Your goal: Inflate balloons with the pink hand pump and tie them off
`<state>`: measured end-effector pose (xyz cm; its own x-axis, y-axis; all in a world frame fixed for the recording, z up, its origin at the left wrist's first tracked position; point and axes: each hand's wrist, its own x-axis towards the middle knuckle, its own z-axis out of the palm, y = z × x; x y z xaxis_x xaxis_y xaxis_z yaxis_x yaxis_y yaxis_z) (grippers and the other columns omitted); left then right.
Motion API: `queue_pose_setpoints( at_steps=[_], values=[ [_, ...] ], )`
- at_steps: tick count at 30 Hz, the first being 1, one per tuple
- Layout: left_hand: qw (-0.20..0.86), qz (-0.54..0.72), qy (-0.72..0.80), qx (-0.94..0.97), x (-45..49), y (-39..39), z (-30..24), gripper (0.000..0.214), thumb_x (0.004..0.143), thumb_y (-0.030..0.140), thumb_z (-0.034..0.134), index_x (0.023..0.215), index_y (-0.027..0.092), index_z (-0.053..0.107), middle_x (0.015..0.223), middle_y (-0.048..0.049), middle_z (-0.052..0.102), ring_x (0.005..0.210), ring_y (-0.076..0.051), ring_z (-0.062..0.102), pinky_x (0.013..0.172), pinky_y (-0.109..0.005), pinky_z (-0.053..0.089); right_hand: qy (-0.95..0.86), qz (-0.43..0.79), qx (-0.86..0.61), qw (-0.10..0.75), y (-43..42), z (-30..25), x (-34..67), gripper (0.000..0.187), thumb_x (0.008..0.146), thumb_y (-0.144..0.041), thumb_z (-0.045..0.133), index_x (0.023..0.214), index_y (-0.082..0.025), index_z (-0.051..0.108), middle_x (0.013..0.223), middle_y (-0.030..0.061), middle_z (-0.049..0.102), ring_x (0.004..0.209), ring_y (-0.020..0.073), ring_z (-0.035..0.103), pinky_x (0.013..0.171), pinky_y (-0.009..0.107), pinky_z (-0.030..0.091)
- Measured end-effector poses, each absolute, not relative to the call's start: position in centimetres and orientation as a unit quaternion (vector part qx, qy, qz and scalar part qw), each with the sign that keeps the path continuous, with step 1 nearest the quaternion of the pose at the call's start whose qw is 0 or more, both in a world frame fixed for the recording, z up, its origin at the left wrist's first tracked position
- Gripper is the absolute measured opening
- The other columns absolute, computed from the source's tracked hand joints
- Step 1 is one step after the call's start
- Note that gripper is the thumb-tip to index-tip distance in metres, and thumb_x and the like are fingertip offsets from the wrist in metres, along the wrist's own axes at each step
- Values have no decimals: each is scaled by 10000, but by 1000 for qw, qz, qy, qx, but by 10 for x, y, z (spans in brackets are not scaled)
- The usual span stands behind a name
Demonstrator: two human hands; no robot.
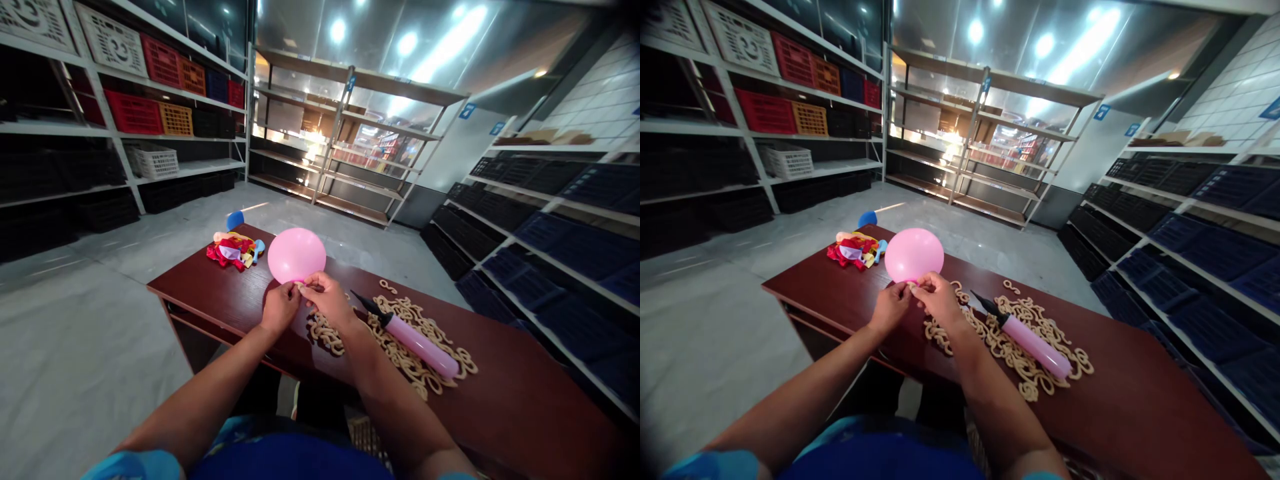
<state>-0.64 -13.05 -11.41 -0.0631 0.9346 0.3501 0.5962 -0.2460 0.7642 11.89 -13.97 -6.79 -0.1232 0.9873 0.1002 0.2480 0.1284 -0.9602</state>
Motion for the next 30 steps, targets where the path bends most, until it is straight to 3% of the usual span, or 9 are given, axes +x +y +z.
queue_pose_setpoints(
  at_steps=[6,12,15,20,22,26,30],
  values=[
    [141,413,564,701,-7,-134,-111,246,830,246,407,760,149,622,737,-73,647,651,-143,561,604,-240,357,-535,517,-508,434,-141,-62,120,250,586,-328,676,762,-193,559,689,-28,580,527,92,530,378,183,388],
    [125,390,569,714,-4,-137,-108,282,858,268,370,744,146,598,750,-90,642,665,-158,565,608,-254,361,-516,499,-531,451,-139,-72,118,195,624,-320,628,752,-180,580,652,-11,592,539,117,551,393,203,412],
    [152,396,567,706,-3,-137,-108,302,867,291,363,751,148,603,752,-87,644,659,-154,565,611,-251,362,-549,430,-549,461,-139,-77,116,162,675,-331,571,749,-188,553,632,-12,582,533,128,556,418,224,431],
    [204,403,556,698,-2,-135,-107,321,867,337,376,781,155,627,763,-84,651,674,-151,572,623,-242,362,-637,174,-579,478,-138,-88,114,81,720,-256,493,740,-191,537,704,19,603,644,145,562,578,267,462],
    [205,409,557,693,-3,-134,-107,316,860,335,386,777,155,631,745,-82,648,667,-150,567,615,-241,354,-656,136,-571,474,-140,-91,114,87,741,-243,477,755,-193,547,738,29,616,677,150,569,623,278,461],
    [211,425,574,667,-5,-132,-110,301,842,319,392,744,154,624,699,-66,635,626,-139,547,581,-237,330,-666,216,-539,469,-148,-91,115,173,801,-339,473,822,-210,586,787,27,642,658,142,588,585,259,464],
    [242,430,584,645,-4,-133,-113,322,835,340,381,722,151,615,640,-46,611,563,-120,517,535,-231,301,-635,282,-540,475,-152,-86,116,252,759,-442,537,824,-211,615,736,18,646,564,136,576,467,241,443]
  ],
)
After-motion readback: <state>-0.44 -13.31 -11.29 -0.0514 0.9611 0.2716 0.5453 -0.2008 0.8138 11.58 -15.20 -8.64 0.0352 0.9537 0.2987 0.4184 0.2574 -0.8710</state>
